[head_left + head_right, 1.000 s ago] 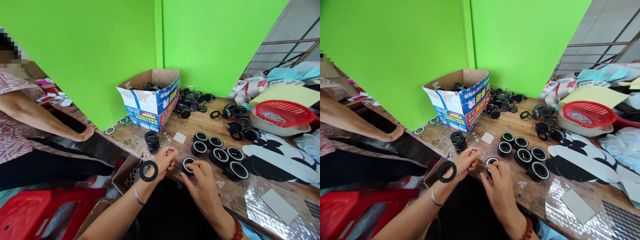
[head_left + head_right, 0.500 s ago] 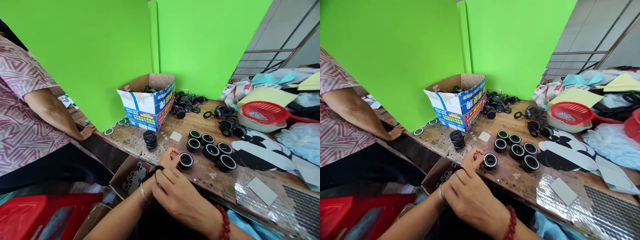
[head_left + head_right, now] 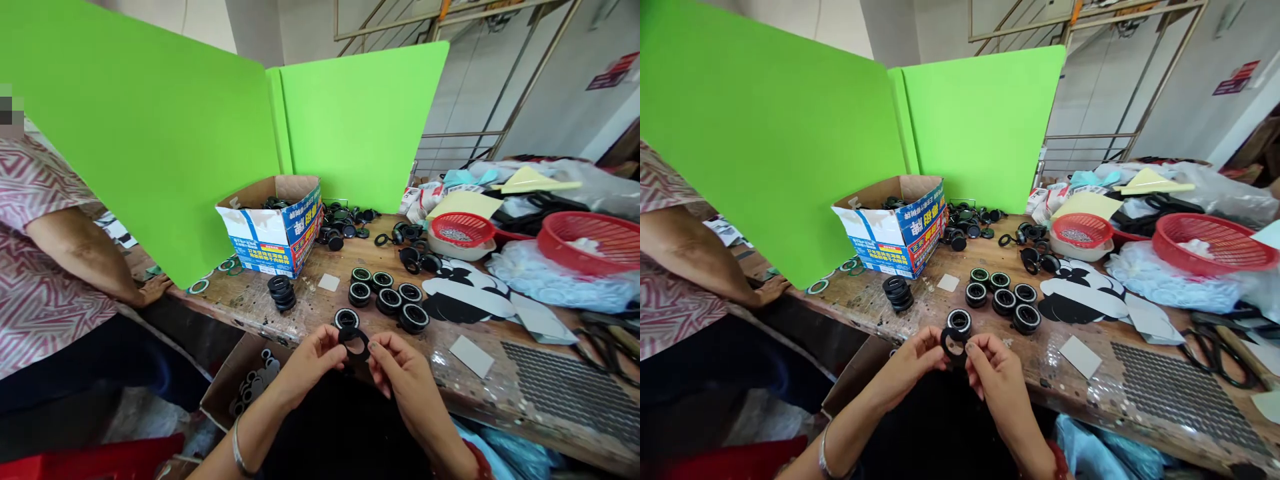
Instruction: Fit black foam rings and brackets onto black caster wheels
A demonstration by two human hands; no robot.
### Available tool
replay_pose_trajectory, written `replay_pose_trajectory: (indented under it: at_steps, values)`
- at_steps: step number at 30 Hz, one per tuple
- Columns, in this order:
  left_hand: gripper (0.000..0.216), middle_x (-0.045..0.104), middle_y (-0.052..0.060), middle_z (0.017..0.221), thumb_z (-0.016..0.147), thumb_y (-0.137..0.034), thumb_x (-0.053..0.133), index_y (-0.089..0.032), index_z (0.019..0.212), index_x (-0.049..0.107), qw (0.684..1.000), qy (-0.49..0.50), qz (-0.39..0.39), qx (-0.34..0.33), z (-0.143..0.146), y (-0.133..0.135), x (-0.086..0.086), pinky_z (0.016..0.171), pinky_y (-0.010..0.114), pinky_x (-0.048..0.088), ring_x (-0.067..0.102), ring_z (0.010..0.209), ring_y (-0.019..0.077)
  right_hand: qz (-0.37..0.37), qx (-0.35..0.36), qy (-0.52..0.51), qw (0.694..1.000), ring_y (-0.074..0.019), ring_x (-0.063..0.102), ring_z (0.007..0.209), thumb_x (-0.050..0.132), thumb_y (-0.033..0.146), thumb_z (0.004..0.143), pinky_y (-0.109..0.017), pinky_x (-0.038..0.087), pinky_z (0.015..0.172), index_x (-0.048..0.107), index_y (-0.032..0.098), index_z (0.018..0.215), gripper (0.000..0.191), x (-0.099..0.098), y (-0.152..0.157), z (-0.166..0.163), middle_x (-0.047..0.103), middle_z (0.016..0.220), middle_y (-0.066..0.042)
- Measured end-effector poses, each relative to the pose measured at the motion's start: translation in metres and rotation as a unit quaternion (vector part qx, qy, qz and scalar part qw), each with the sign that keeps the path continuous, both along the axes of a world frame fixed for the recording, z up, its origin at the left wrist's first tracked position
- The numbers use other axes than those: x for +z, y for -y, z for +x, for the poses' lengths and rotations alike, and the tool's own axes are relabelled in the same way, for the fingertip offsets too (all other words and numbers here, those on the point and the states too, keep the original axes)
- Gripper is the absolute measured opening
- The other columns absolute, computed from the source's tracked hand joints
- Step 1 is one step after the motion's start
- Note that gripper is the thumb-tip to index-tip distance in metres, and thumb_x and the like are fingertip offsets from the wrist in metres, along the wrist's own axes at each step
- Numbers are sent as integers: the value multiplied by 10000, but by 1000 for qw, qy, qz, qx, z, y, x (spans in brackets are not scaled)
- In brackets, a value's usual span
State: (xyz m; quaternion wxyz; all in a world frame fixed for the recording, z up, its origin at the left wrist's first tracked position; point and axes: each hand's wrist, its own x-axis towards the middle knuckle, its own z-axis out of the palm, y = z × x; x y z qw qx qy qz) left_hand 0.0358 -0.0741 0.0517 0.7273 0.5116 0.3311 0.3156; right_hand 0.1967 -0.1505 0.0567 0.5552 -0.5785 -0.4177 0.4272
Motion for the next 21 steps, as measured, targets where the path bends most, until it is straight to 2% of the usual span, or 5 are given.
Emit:
replay_pose_trajectory:
  at_steps: [3,7,16,18,21]
  values:
    - [461,587,-25,704,664,-511,840,-179,757,534,999,-32,27,18,5,6,3,621,220,431,523,648,105,18,-12,63,998,-157,578,497,583,564,865,-252,438,436,675,190,801,391,-12,-1,8,668,657,-45]
    - [456,522,-58,630,661,-502,818,-191,728,492,995,-68,61,45,9,1,3,593,221,410,477,601,98,119,-84,211,967,-261,707,908,586,455,872,-352,555,806,752,204,1000,327,-22,-1,18,760,1000,-113]
    - [311,548,-28,700,774,-431,714,-194,802,514,989,-96,108,-20,8,-4,-10,622,243,450,530,646,127,26,-54,111,992,-151,538,556,621,441,767,-254,423,532,593,205,618,281,-11,-6,15,590,584,-2]
    - [251,624,35,869,845,-376,633,-181,992,576,976,-132,172,-15,10,-13,-12,702,283,499,596,767,167,19,-76,88,993,-140,510,545,638,456,742,-253,404,526,578,206,610,290,-13,-5,18,571,574,6]
    - [386,600,121,1222,896,-227,527,-188,1278,567,917,-220,332,-2,21,-37,-10,969,386,471,582,1083,232,2,-108,58,992,-113,433,494,675,472,698,-249,346,488,559,209,599,303,-17,-2,27,514,530,29]
